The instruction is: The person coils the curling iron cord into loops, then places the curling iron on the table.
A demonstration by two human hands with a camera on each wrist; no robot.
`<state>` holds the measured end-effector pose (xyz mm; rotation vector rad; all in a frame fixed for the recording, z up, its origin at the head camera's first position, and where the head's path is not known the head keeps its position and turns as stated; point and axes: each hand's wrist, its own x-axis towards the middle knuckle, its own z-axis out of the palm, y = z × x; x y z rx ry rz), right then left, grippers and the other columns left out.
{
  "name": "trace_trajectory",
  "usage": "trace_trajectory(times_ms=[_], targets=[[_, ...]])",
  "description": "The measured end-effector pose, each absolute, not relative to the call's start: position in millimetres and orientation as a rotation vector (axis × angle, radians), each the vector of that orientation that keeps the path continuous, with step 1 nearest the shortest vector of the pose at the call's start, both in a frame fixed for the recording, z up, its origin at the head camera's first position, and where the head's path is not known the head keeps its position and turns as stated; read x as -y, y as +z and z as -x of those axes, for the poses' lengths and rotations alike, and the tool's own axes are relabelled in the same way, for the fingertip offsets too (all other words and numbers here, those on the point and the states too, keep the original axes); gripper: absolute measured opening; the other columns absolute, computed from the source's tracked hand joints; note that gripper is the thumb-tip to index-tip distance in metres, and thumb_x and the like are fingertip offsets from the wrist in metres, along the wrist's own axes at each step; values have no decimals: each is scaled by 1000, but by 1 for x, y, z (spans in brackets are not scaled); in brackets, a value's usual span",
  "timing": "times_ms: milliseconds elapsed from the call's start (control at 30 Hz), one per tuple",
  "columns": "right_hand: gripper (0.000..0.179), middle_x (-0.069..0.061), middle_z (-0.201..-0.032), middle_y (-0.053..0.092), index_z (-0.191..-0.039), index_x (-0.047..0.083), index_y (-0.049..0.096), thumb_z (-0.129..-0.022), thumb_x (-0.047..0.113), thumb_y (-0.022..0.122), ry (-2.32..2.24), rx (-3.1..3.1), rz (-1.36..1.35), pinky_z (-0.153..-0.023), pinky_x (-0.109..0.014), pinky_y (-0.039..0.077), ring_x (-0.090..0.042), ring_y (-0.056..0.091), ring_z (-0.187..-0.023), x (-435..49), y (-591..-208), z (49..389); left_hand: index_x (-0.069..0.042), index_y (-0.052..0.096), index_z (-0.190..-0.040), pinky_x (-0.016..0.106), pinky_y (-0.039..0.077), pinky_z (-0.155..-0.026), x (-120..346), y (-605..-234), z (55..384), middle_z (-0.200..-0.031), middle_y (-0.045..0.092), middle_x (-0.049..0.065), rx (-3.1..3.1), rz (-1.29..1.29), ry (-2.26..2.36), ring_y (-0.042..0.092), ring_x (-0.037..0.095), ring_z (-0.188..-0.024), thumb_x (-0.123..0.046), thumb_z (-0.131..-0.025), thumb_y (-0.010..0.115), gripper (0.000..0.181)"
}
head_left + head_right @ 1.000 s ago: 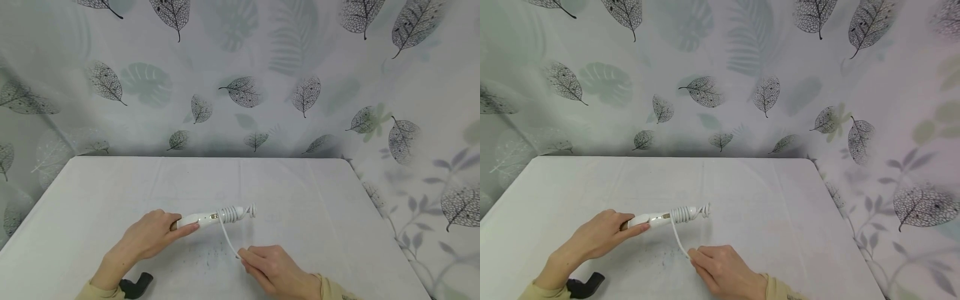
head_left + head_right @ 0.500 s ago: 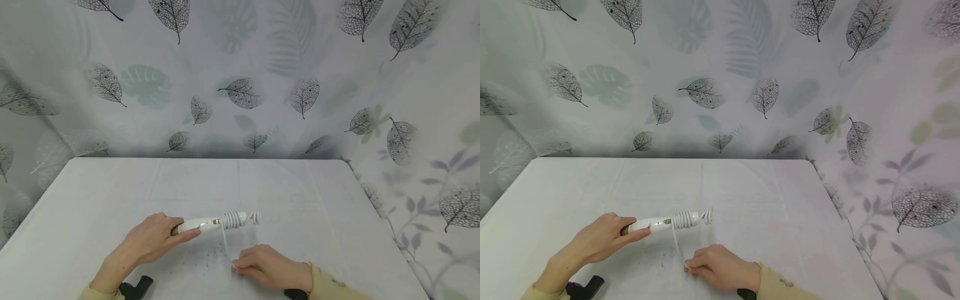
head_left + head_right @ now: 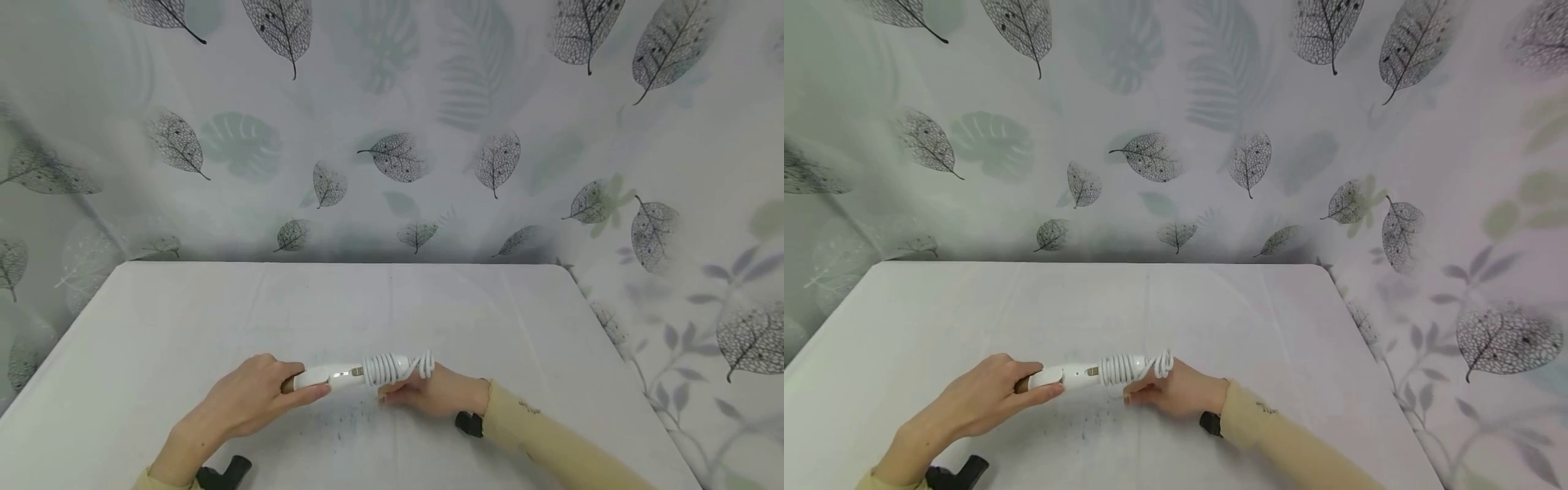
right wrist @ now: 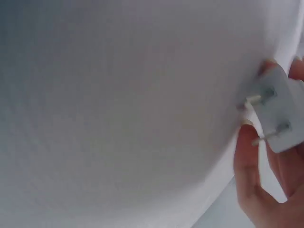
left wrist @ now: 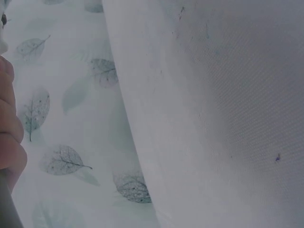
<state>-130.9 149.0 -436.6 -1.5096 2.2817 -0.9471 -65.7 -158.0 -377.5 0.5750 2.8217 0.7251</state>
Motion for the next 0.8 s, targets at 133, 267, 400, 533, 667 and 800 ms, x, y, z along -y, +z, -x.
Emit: trace_trajectory(times_ms=[133,267,400,533,667,800], targets=[[16,2,-105,74,-111,10,69,-94,9,67,-931,-2276,1388,-82,-18,51,1,64,-92,-140,-430,139,-24,56,-72,21,28,-49,156,-379,65,-54,31,-15,-2781,-560,742,29,0,-50,-63,-95,53,46],[4,4,-85,66,-93,13,71,-92,10,69,-727,-2382,1465,-67,-12,45,4,51,-71,-134,-427,150,-24,55,-69,20,26,-48,154,-380,63,-53,30,-15,-2756,-541,740,28,0,-49,-66,-93,54,48],[8,7,-85,64,-97,15,75,-94,18,68,-656,-2422,1512,-67,-13,40,5,51,-70,-131,-426,162,-25,51,-65,20,25,-47,152,-381,61,-53,28,-16,-2755,-549,735,26,-1,-48,-68,-93,53,51],[13,10,-85,65,-96,17,75,-96,27,67,-621,-2513,1575,-70,-19,38,3,55,-72,-131,-418,170,-26,49,-63,19,25,-46,151,-383,59,-52,29,-16,-2761,-596,741,27,-2,-47,-68,-92,53,52],[11,13,-84,64,-93,20,75,-93,31,71,-599,-2619,1592,-72,-22,36,2,55,-72,-131,-402,171,-27,49,-63,19,27,-46,149,-385,58,-53,29,-17,-2775,-650,730,29,-3,-47,-69,-92,53,51],[9,13,-84,62,-91,21,73,-93,29,71,-722,-2634,1512,-71,-22,39,3,50,-67,-132,-384,166,-27,48,-63,19,27,-46,149,-386,58,-53,28,-18,-2784,-665,722,28,-3,-47,-69,-91,54,51]])
